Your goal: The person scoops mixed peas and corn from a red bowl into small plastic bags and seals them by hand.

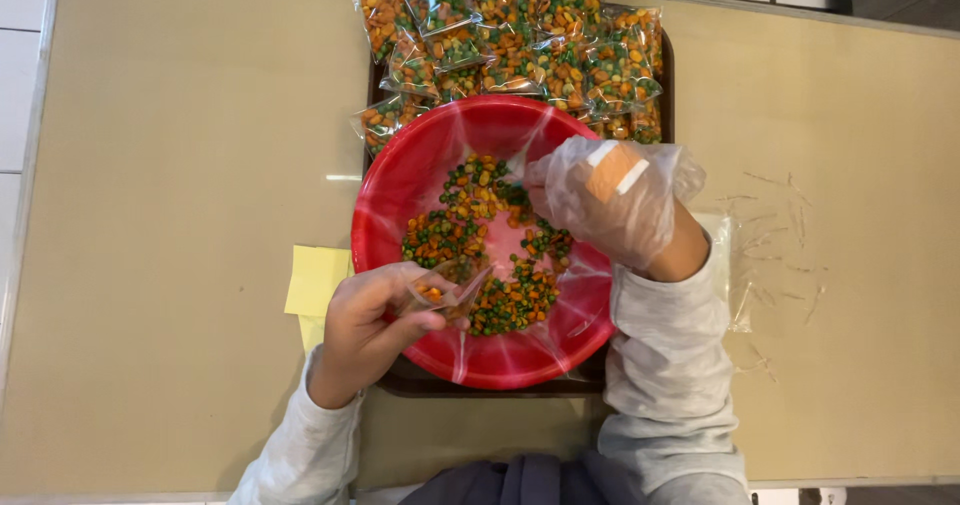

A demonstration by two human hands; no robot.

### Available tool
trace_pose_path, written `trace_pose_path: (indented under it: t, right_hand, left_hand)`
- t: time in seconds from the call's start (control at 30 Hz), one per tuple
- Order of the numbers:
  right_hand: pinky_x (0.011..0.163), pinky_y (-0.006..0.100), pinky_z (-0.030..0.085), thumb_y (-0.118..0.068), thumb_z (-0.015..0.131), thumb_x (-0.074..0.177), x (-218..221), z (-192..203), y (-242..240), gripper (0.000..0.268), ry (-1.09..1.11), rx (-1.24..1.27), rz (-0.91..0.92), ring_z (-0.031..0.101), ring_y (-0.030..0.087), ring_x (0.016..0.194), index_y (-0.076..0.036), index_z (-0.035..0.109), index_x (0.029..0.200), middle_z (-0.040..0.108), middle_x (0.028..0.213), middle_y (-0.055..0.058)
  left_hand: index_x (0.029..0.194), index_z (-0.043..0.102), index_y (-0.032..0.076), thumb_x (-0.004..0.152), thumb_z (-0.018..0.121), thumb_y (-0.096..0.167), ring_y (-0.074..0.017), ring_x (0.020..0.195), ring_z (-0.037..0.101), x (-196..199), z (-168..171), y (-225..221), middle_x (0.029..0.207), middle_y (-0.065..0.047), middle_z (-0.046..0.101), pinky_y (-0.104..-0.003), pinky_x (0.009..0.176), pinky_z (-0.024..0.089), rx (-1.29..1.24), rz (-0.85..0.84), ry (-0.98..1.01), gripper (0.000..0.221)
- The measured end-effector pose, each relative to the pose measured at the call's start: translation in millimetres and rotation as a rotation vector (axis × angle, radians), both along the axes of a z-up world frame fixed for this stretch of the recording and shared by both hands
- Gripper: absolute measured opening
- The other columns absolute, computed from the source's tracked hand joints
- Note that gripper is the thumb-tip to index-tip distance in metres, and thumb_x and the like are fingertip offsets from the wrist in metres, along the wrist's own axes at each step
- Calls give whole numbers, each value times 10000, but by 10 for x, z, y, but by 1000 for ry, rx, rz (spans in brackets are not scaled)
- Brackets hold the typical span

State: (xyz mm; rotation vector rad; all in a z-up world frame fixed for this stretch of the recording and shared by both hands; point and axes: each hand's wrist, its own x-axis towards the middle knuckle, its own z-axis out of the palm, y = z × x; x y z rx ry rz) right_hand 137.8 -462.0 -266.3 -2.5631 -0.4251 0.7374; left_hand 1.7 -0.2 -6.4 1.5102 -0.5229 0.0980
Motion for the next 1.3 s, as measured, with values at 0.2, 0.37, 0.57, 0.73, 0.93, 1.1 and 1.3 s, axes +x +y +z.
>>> trace_pose_path:
  t: [0.2,0.37,0.57,0.73,0.93,1.1,1.3]
  right_hand:
    - [1015,387,462,-188,388,1042,-73,1040,687,418,403,481,-257,545,253,1148,-86,518,1426,586,1242,99]
    - [1140,464,391,-134,356,1012,-203,1812,1446,500,813,1009,-582,459,333,1344,22,402,1485,489,1435,206]
    - [1083,340,426,-163,334,1041,-299,2715,1795,458,713,808,-409,513,220,1284,-19,389,1472,494,1339,139]
    - [882,118,525,-298,335,1092,-291,3107,1947,325,200,74,119,648,-18,1017,-210,476,1371,590,1062,-85]
    - [824,220,530,-481,425,1012,-377,2332,1910,278,84,-113,344,650,-22,917,-391,591,1216,688,1093,-239]
    - [927,279,435,-378,536,972,-422,1379,1936,228,289,-381,599,541,57,984,-339,560,1196,580,1048,-130]
    - [1125,380,482,-193,582,973,-554,1363,1527,474,401,870,-467,631,229,1253,-46,545,1422,651,1329,94]
  left_hand:
    - [954,749,10,866,756,272,-133,451,496,-41,-47,-52,606,-61,684,-270,504,494,-33,53,14,276]
    - [988,752,34,888,733,292,-96,507,447,-46,35,-18,542,-26,580,-261,528,487,1,4,61,277]
    - [969,752,35,897,720,297,-105,472,398,-23,65,-15,512,6,496,-238,496,447,-17,1,39,274]
    - [968,753,24,888,732,287,-133,474,419,-21,7,15,547,-37,552,-264,496,455,-18,2,39,276]
    - [967,741,17,903,714,298,-112,462,425,-7,85,-7,559,-16,545,-257,486,443,-16,0,7,290]
    - [723,466,81,929,657,243,-245,648,734,-76,-31,37,892,-178,706,-301,612,563,-44,-37,53,324]
    - [766,540,51,934,660,231,-288,659,796,-85,-59,49,943,-171,700,-307,688,619,-53,-24,88,273]
